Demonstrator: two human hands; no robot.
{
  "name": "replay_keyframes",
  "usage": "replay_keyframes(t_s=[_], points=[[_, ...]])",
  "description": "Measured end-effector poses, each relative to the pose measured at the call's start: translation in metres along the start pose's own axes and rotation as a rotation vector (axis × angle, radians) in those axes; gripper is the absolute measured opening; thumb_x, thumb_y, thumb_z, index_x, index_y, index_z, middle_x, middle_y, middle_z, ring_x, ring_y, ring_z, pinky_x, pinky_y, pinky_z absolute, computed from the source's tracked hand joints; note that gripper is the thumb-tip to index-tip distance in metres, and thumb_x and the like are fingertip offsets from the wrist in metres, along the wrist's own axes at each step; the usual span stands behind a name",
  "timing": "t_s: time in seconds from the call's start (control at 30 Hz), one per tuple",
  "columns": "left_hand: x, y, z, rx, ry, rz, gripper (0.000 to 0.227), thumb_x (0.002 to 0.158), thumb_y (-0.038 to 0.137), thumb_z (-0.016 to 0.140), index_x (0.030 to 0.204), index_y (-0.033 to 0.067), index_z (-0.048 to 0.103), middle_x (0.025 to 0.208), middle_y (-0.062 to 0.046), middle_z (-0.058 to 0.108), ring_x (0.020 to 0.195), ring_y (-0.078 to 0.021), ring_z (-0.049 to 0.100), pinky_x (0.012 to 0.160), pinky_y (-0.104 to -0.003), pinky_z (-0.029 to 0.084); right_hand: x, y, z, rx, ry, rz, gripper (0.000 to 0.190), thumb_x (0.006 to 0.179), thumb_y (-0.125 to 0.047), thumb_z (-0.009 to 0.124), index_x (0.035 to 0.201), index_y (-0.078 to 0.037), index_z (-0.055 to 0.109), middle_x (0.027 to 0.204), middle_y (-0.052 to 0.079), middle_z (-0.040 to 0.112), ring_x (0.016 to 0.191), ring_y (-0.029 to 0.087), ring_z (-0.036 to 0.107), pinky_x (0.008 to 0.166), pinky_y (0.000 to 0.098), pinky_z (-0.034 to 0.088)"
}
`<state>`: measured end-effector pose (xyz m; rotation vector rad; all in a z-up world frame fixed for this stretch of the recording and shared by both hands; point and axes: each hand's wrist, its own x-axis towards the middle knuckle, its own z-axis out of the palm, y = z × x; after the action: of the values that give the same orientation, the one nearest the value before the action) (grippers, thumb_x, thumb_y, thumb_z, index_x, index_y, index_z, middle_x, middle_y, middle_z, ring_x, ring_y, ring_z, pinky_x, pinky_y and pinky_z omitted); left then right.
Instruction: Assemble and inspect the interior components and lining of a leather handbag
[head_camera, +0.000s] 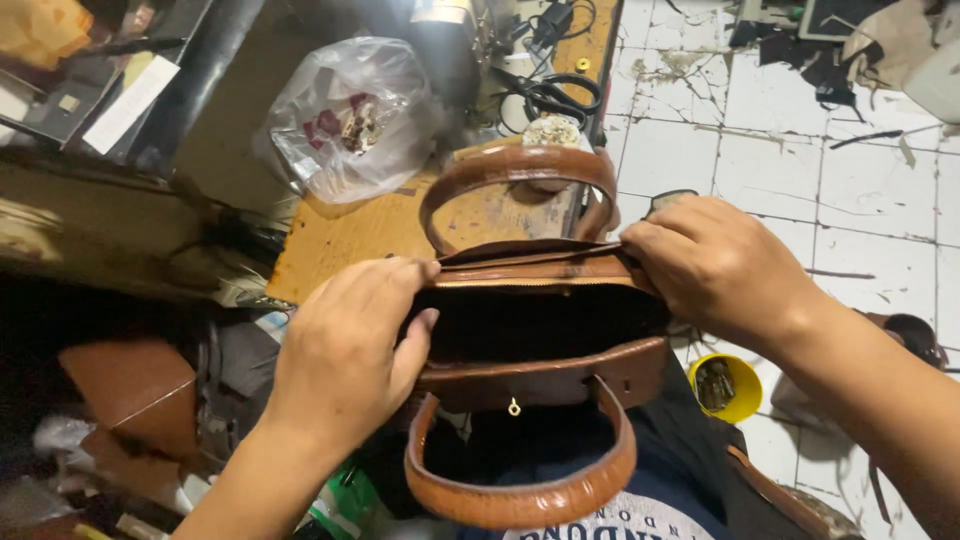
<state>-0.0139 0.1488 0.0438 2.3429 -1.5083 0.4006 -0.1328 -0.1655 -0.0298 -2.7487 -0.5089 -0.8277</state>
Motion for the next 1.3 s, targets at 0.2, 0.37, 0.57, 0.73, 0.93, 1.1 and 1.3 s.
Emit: replay_keyframes(t_s=[0.2, 0.37, 0.57, 0.73, 0.93, 1.1, 1.3], points=[[-0.021, -0.027, 0.026, -0.126, 0.009, -0.116, 0.024, 0.090, 0.002, 0.069, 0.113, 0.0063, 0.071, 0.104, -0.009, 0.075, 0.092, -0.0280, 0.072, 0.080, -0.040, 0.056, -0.010, 0.002, -0.002, -0.008, -0.062, -0.014, 0.010, 0.096, -0.009, 0.069, 0.096, 0.001, 0.065, 0.088, 0.014, 0.065, 0.073, 0.030, 0.059, 0.070, 0.0425, 0.053], [-0.020, -0.032, 0.022, -0.191, 0.023, -0.106, 0.016, 0.095, 0.005, 0.070, 0.110, 0.0069, 0.073, 0.097, -0.006, 0.076, 0.085, -0.0245, 0.072, 0.076, -0.036, 0.055, -0.015, 0.009, -0.001, 0.049, -0.155, 0.056, 0.019, 0.094, -0.015, 0.066, 0.102, 0.002, 0.064, 0.095, 0.016, 0.065, 0.079, 0.033, 0.060, 0.074, 0.0452, 0.053], [-0.015, -0.041, 0.019, -0.235, 0.002, -0.084, 0.011, 0.095, 0.003, 0.068, 0.106, 0.0047, 0.072, 0.092, -0.006, 0.074, 0.078, -0.0244, 0.069, 0.072, -0.037, 0.053, -0.002, 0.006, -0.005, 0.110, -0.129, 0.071, 0.021, 0.099, -0.004, 0.050, 0.111, 0.003, 0.065, 0.094, 0.016, 0.064, 0.076, 0.032, 0.059, 0.073, 0.0436, 0.050], [-0.019, -0.044, 0.021, -0.247, -0.027, -0.093, 0.018, 0.095, 0.005, 0.066, 0.112, 0.0065, 0.070, 0.103, -0.006, 0.076, 0.088, -0.0247, 0.072, 0.080, -0.037, 0.054, -0.002, 0.003, -0.006, 0.116, -0.124, 0.084, 0.025, 0.100, -0.005, 0.050, 0.119, 0.003, 0.064, 0.097, 0.015, 0.065, 0.074, 0.030, 0.057, 0.071, 0.0413, 0.047], [-0.021, -0.042, 0.020, -0.235, 0.005, -0.064, 0.017, 0.094, 0.002, 0.067, 0.111, 0.0040, 0.070, 0.099, -0.008, 0.076, 0.085, -0.0249, 0.072, 0.075, -0.037, 0.055, -0.005, -0.002, -0.007, 0.105, -0.174, 0.115, 0.036, 0.098, -0.014, 0.055, 0.131, 0.000, 0.064, 0.105, 0.011, 0.069, 0.082, 0.029, 0.061, 0.075, 0.0425, 0.049], [-0.026, -0.042, 0.024, -0.230, 0.007, -0.107, 0.019, 0.094, 0.007, 0.070, 0.112, 0.0074, 0.072, 0.101, -0.006, 0.076, 0.089, -0.0236, 0.072, 0.082, -0.035, 0.055, -0.007, -0.006, -0.004, 0.169, -0.120, 0.221, 0.017, 0.095, -0.007, 0.063, 0.111, -0.003, 0.068, 0.097, 0.012, 0.068, 0.079, 0.029, 0.061, 0.071, 0.0383, 0.052], [-0.028, -0.041, 0.026, -0.257, 0.031, -0.141, 0.015, 0.093, 0.008, 0.071, 0.108, 0.0061, 0.073, 0.102, -0.007, 0.076, 0.091, -0.0225, 0.073, 0.085, -0.035, 0.056, -0.007, -0.003, -0.005, 0.193, -0.107, 0.219, 0.015, 0.091, -0.009, 0.071, 0.104, -0.001, 0.070, 0.097, 0.013, 0.070, 0.081, 0.027, 0.066, 0.074, 0.0370, 0.058]])
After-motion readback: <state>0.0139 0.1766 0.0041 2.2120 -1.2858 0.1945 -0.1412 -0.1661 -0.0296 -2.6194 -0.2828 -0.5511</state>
